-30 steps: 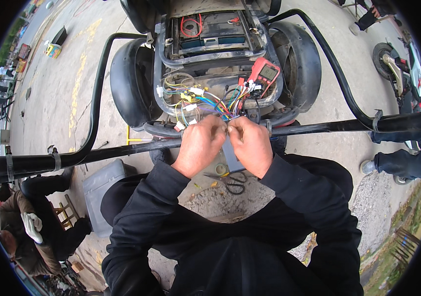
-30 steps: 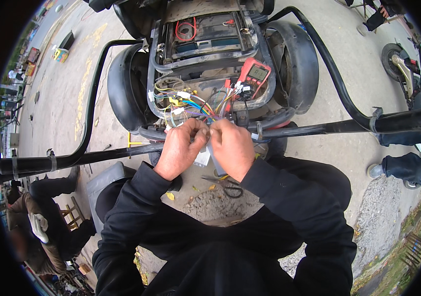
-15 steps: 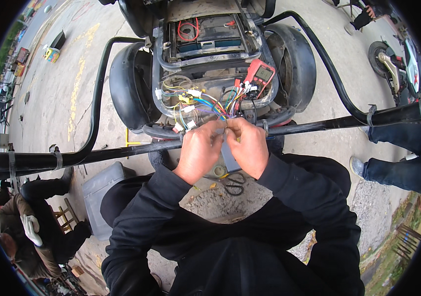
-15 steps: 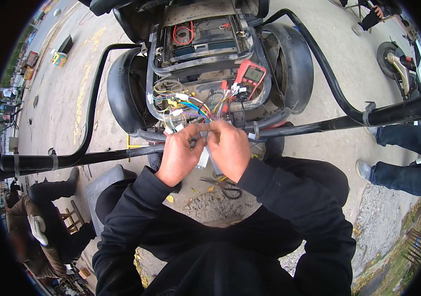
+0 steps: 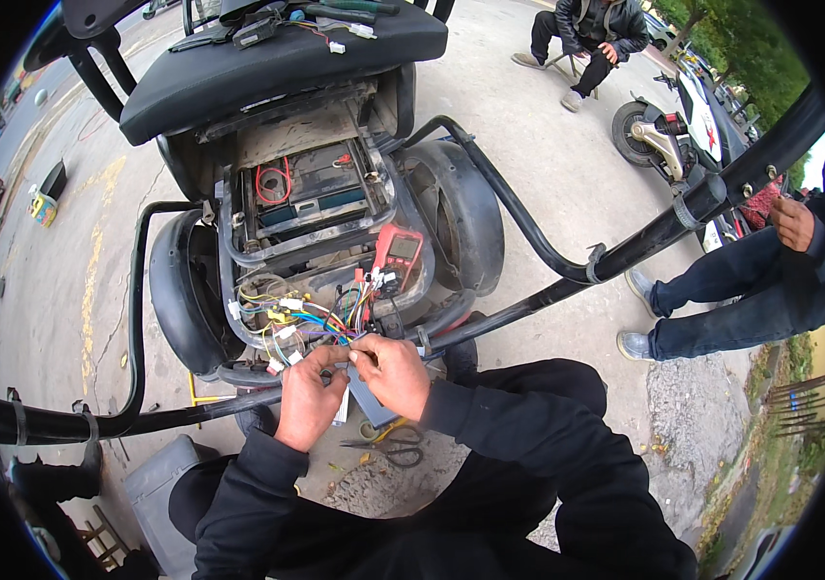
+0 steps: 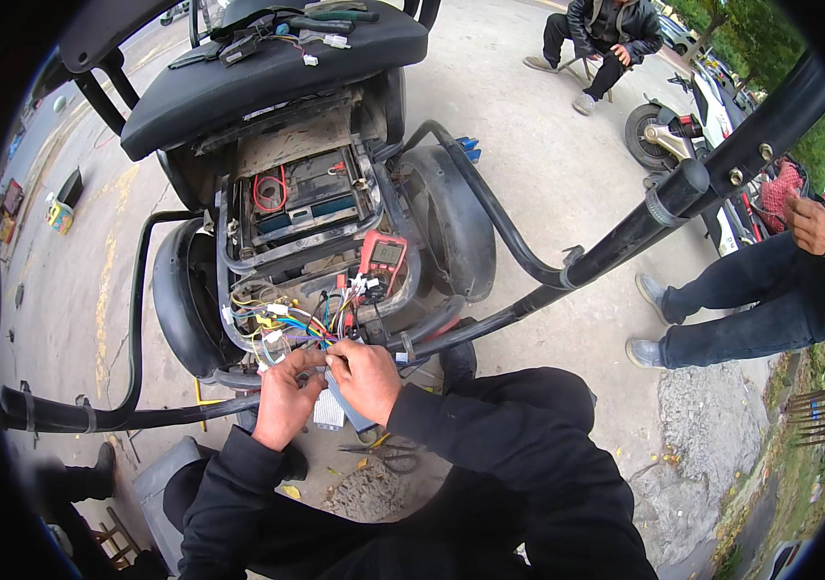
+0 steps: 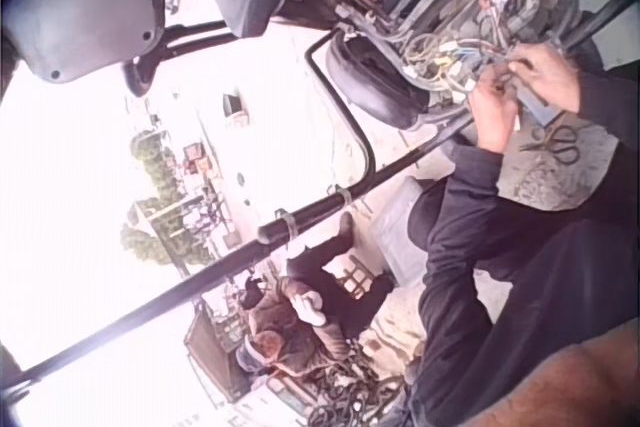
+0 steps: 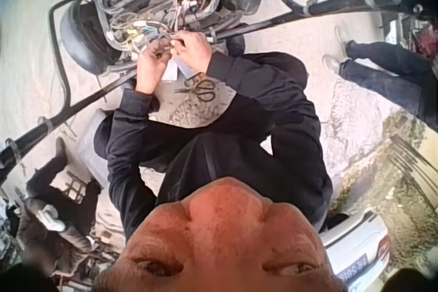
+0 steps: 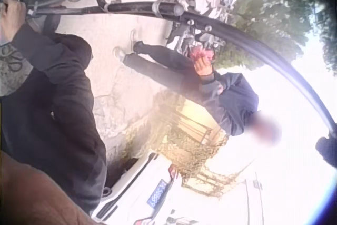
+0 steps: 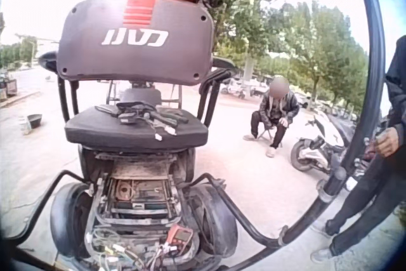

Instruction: The person sits on the ground and works on the exposed wiring of a scooter. They use scissors to cut wires and then connect them to a small electronic box, manipulating the wires with their hands.

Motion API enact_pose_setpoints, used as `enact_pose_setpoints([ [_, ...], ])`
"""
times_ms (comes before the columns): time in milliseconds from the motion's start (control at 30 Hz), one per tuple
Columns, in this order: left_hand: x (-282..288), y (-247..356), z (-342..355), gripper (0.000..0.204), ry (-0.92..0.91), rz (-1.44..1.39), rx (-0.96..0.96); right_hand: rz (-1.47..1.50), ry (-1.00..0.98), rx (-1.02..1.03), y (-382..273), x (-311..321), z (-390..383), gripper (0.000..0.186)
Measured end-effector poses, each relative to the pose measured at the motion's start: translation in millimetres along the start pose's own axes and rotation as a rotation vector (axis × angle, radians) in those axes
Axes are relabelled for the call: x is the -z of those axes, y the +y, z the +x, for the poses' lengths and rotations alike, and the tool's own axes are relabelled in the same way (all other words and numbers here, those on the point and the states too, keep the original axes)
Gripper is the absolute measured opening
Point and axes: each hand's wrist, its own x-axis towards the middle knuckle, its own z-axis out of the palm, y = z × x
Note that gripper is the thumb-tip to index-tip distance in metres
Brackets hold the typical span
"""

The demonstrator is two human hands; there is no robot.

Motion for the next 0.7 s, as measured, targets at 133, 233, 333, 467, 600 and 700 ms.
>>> enact_pose_setpoints([
  [133,-0.1,-0.7,-0.7,0.029,-0.011,-0.016,0.038,-0.156,0.033,0.159,3.1,0.2,-3.0,0.012],
  [233,-2.8,5.6,-2.1,0.030,0.071,0.240,-0.182,-0.234,0.020,0.192,2.3,2.1,-0.6,0.014],
  [333,-2.3,15.7,-3.6,0.030,0.071,0.463,-0.281,-0.170,0.016,0.179,-3.1,3.6,3.7,0.011],
  [467,2.3,20.8,-3.1,0.033,0.079,0.273,-0.127,-0.122,-0.062,0.081,-1.3,11.0,6.7,0.016],
  [600,2.1,17.7,-1.2,0.030,0.074,0.232,-0.074,0.149,-0.137,-0.110,6.3,8.2,8.3,0.014],
  [700,1.3,13.7,2.0,0.022,0.061,0.184,-0.032,0.279,-0.138,-0.201,9.1,4.5,3.7,0.016],
])
